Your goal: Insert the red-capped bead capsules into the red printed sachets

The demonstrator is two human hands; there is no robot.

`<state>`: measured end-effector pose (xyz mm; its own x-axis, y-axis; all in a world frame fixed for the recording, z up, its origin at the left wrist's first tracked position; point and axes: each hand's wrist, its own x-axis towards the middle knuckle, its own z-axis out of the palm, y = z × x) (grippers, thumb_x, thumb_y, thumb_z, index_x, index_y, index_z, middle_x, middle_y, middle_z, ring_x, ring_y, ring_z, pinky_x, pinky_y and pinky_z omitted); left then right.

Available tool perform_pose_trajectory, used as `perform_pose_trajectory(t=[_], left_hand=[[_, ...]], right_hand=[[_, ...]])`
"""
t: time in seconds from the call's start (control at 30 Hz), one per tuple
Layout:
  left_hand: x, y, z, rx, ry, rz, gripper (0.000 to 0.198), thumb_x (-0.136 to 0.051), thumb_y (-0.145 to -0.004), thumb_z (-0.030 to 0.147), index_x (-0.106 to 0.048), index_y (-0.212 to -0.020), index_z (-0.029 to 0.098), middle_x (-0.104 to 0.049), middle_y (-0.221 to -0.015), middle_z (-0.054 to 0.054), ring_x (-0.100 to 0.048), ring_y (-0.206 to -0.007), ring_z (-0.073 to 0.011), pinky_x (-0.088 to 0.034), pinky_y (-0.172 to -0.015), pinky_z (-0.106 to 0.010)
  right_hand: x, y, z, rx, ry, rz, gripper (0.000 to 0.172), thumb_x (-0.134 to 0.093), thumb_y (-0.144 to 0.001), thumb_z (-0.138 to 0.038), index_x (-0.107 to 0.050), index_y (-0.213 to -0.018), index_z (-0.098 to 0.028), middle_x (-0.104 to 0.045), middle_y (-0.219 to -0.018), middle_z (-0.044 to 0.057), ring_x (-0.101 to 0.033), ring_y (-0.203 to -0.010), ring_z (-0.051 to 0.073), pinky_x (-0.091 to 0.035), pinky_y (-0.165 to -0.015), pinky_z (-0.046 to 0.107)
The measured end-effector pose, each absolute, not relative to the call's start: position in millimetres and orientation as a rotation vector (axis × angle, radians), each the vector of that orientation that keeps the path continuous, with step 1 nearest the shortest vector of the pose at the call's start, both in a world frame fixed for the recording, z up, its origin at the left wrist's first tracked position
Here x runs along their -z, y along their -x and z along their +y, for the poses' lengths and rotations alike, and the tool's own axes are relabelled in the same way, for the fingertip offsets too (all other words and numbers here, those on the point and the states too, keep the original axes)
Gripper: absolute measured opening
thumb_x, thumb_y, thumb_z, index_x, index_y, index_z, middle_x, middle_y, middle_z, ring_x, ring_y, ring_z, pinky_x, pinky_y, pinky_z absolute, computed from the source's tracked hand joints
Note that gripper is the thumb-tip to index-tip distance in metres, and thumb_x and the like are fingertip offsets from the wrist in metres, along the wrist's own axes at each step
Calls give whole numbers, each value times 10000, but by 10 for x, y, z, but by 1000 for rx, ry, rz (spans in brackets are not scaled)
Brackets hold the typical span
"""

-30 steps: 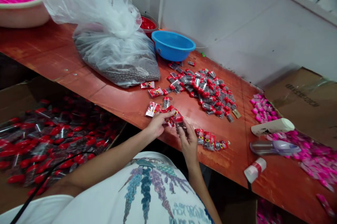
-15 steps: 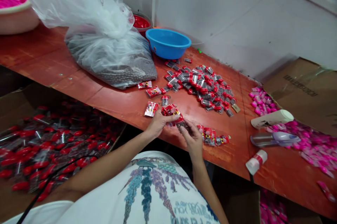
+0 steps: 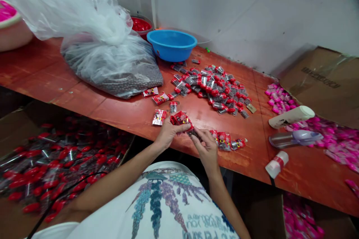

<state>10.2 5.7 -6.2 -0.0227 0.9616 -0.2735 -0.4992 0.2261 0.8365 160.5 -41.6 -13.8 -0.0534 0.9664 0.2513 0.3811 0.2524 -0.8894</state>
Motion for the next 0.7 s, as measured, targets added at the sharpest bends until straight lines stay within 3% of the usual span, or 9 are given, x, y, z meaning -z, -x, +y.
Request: perform_pose_trajectory(t=[0.37,0.5,0.7], left_hand=[[18,-173,1,-1346,-535,969,530,-841,-498,148,-650,-992,178,-629,-686,36,-549,-566,-79,-438,-551,-183],[36,-197,-3,-1368,-468,920,477,-840,-516,163,-651,-954,159,-625,-696,32,-551,-576,-74,-449,-566,-184],[1,-185,-12,-1314,-499,959,551,-852,-484,165,-656,-998,157,-630,-678,25,-523,-519,-72,-409,-475,-175]], right_hand=[[117,-1664,-414,-693,1196,-1673,367,-540,-882,-188,-600,-1213,-336,-590,-956,36,-564,-880,164,-478,-757,317],[87,-1645,-446,-745,1210,-1632,379,-550,-874,-190,-591,-1226,-323,-598,-965,38,-568,-863,159,-482,-684,281],[33,-1676,-438,-867,1230,-1586,372,-564,-863,-223,-595,-1223,-311,-603,-933,27,-574,-831,154,-482,-644,265]])
